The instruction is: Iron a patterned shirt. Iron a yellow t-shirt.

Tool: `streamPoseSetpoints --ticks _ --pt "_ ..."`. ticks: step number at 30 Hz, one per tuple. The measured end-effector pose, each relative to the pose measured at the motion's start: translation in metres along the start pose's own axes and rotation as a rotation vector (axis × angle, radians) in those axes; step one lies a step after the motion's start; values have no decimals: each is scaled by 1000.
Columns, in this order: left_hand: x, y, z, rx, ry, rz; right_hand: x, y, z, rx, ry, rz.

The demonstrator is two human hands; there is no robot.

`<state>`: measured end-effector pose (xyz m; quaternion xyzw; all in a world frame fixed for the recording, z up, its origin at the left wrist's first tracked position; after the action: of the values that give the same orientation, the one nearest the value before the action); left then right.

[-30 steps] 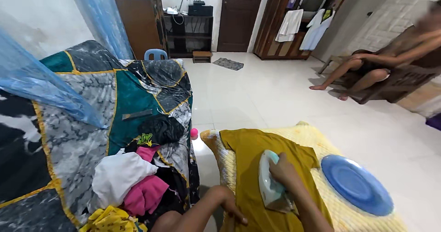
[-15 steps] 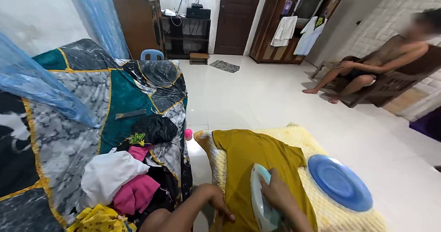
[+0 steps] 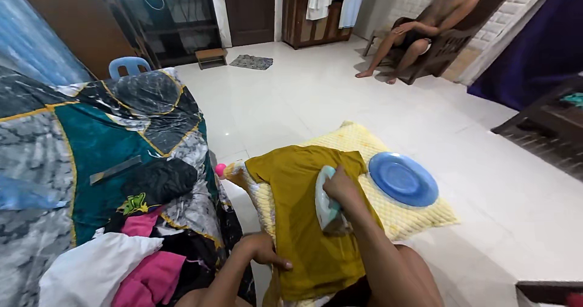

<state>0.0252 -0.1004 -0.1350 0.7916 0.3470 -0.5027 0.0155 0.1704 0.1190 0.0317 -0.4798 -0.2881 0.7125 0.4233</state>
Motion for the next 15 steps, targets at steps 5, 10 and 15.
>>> streamPoseSetpoints --ticks 5,10,15 --pt "0 0 0 7 -14 21 54 -26 23 -72 46 -30" --pt "4 1 0 50 -17 60 48 -22 5 -96 -2 -20" --pt "2 2 -1 62 -8 102 -24 1 -44 -94 31 5"
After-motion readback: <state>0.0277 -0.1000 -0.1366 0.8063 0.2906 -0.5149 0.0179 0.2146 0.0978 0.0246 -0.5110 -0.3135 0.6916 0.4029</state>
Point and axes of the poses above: each hand's wrist, its own x-axis towards the middle knuckle, its own y-axis out of the palm, z = x × y, the point moved 8 cm from there along x, towards the middle knuckle, and after that the axes turned 7 degrees about z, right-handed, at the moved point
